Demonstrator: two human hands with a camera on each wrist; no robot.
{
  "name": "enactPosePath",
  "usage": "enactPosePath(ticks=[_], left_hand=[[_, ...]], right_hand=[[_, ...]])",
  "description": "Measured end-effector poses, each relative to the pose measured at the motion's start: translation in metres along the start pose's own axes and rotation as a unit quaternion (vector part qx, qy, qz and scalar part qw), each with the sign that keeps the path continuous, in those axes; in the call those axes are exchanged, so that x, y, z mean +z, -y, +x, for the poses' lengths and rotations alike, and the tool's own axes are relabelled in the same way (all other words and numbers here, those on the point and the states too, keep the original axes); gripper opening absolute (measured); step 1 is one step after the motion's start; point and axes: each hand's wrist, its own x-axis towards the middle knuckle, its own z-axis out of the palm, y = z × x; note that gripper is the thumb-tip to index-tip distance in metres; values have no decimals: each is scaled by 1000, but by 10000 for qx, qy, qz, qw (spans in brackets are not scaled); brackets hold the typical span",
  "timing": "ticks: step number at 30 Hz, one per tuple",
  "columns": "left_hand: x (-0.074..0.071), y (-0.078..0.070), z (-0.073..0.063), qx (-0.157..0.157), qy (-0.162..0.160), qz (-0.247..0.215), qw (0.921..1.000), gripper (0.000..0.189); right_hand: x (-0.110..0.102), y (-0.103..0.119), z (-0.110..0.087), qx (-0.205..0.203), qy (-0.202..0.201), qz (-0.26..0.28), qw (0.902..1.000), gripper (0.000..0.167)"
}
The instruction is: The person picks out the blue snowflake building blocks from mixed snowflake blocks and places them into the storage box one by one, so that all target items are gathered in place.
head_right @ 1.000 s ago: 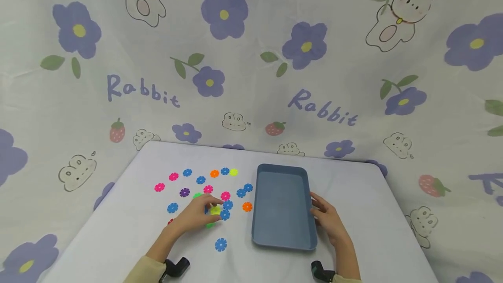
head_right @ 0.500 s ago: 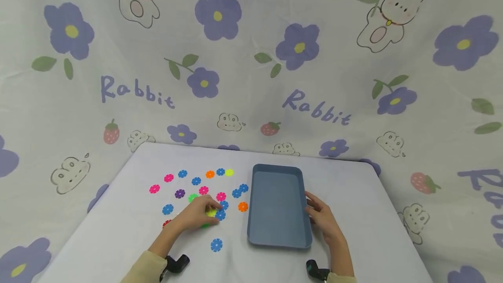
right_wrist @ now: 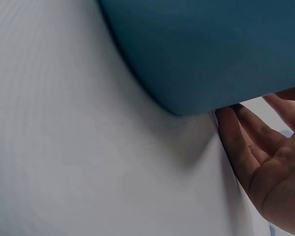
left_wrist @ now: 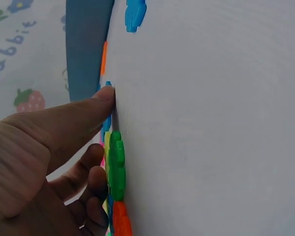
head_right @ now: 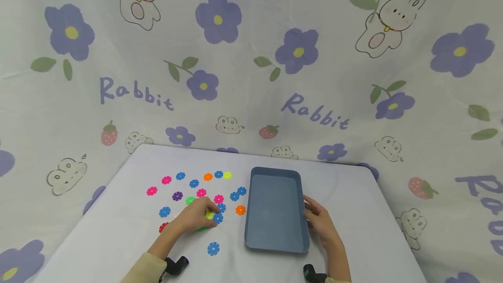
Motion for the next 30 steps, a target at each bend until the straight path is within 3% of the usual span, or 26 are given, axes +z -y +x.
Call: enactPosePath(ticks=[9, 20, 24, 30], left_hand=[[0, -1, 4, -141, 89, 78, 9998, 32], [-2, -14, 3, -251, 94, 447, 9986, 32], [-1, -17, 2, -243, 89, 293, 9992, 33], [2, -16, 7, -174, 80, -343, 9992, 29]], right_hand=[[-2, -3, -1, -75, 46, 27, 10000, 52], [-2, -4, 2, -26, -42, 10, 10000, 53], [-1, -4, 1, -1, -65, -17, 10000, 53], [-1, -4, -1, -43, -52, -24, 10000, 53]])
